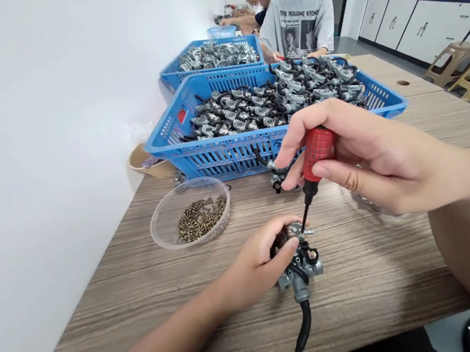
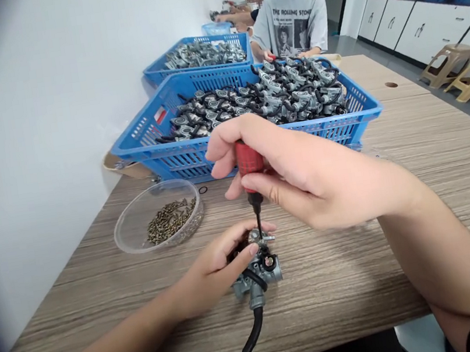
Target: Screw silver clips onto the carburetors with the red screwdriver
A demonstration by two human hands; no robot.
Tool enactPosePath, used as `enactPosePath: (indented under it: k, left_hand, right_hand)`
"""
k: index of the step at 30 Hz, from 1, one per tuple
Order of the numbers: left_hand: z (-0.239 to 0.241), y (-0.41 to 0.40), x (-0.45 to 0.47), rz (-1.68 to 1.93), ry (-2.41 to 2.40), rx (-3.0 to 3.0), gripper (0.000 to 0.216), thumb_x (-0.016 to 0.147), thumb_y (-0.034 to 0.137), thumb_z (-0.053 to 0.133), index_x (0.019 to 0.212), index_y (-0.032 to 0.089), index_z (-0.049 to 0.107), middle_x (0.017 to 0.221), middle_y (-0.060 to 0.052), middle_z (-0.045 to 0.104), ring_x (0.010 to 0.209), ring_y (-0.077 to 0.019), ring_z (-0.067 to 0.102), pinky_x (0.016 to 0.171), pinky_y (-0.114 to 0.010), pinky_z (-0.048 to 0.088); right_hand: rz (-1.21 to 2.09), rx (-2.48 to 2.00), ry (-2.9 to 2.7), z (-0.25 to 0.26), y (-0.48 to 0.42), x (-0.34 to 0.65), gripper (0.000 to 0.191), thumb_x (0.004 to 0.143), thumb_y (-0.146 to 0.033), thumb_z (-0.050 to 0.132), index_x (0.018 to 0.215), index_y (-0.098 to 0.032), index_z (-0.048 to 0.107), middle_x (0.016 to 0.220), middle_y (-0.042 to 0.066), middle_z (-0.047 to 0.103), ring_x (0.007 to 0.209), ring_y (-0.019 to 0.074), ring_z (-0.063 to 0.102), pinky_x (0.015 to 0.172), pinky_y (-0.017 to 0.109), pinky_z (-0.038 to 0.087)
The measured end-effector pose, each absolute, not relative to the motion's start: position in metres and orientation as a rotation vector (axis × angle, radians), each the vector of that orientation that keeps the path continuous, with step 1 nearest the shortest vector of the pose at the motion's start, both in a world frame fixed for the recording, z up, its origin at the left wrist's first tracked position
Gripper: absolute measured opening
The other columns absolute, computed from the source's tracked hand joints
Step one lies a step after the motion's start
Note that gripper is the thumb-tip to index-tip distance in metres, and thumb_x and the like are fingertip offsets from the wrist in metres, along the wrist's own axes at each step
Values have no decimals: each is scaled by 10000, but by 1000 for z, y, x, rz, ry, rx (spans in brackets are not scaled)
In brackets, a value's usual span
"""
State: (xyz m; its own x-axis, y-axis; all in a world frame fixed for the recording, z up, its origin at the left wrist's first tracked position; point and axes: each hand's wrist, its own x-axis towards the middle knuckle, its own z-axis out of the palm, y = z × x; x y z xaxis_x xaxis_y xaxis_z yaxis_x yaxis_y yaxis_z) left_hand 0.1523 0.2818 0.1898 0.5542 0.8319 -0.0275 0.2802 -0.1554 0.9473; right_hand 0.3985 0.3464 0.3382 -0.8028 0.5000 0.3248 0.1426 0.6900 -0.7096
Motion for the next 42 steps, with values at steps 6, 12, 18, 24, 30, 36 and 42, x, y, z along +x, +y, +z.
enactPosePath:
  k: [6,12,18,24,30,36,42]
  left_hand:
    - [181,284,151,692,833,1791,296,1131,319,504,1393,205,583,1284,-117,746,1177,-264,729,1074,-440,592]
    - [177,289,150,701,705,1775,266,1145,346,483,1353,201,561,1206,-101,711,1073,-247,736,1007,-415,609]
    - [174,291,151,704,703,1762,271,1136,375,508,1325,190,569,1159,-102,734,1045,-247,732,978,-400,610]
    - [173,292,151,697,722,1711,313,1124,383,532,1369,195,584,1223,-117,735,1074,-255,772,963,-385,640]
    - [176,293,151,708,737,1797,313,1111,366,529,1354,188,612,1310,-149,736,1158,-270,755,1031,-403,629]
    - [179,294,152,750,720,1874,285,1088,323,549,1310,175,648,1253,-140,780,1247,-289,728,1149,-456,575]
    - [179,294,151,733,742,1892,294,1078,297,541,1327,170,632,1239,-129,784,1307,-295,712,1187,-464,553]
  right_hand:
    - [635,-590,-2334,333,349,388,240,1062,-360,767,1229,-251,633,1031,2,748,927,178,771,855,311,668]
    - [366,-603,-2356,328,347,375,283,1101,-544,628,977,-303,549,917,-9,677,827,194,689,810,338,604]
    - [760,-474,-2406,335,342,389,110,1102,-180,483,1198,-234,483,1320,83,634,1156,196,673,993,358,612]
    - [872,-446,-2335,332,344,391,138,1114,-262,654,1222,-245,571,1221,24,716,1027,162,746,927,312,650]
    - [283,-610,-2331,321,348,377,351,1026,-576,772,1093,-269,615,942,-38,692,758,150,662,780,305,593]
    - [512,-608,-2479,336,336,393,193,1083,-320,650,1232,-260,543,1180,63,724,897,219,705,798,380,611]
    - [798,-490,-2505,350,331,403,120,1109,-249,632,1221,-268,592,1212,26,756,1050,184,776,846,314,677]
